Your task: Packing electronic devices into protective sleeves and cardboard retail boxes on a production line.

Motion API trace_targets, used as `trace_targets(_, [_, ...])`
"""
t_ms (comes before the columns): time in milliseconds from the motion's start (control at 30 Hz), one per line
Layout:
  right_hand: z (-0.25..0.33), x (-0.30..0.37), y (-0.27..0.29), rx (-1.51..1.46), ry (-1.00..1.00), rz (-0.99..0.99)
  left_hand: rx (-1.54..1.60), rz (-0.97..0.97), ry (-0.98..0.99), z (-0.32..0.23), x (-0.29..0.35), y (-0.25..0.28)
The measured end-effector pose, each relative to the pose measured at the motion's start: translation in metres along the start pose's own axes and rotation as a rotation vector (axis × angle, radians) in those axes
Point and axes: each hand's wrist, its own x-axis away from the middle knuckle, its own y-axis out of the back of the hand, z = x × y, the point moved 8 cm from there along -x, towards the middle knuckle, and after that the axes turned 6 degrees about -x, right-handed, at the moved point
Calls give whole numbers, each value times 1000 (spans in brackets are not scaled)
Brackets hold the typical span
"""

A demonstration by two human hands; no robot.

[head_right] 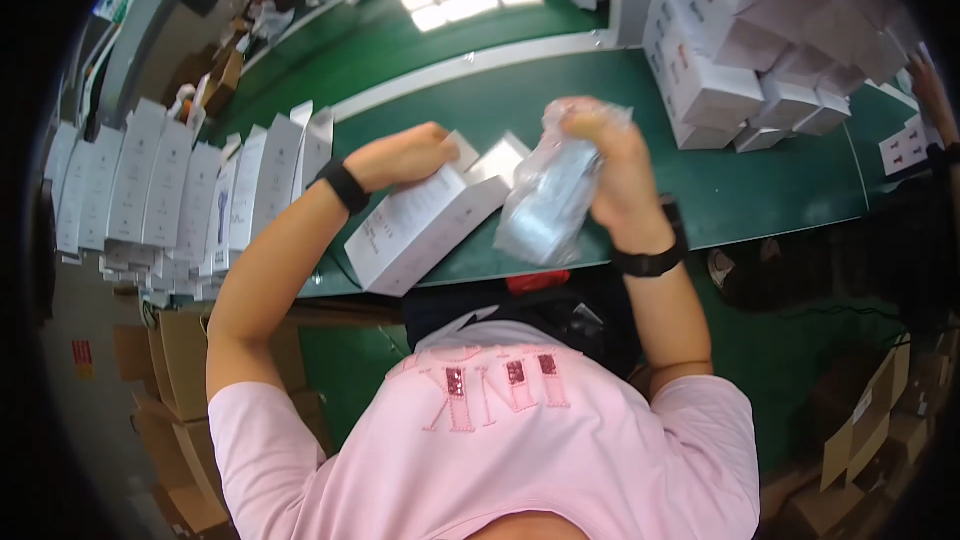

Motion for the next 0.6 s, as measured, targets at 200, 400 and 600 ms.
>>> trace_targets(200, [4, 19, -11, -40, 121, -42, 692, -5, -119, -24, 19, 15])
trace_targets(400, [34, 17, -10, -63, 178, -149, -1335, -740, -344, -89, 19, 62])
trace_targets(600, [60, 9, -6, -12, 290, -93, -1331, -450, -288, -102, 15, 67])
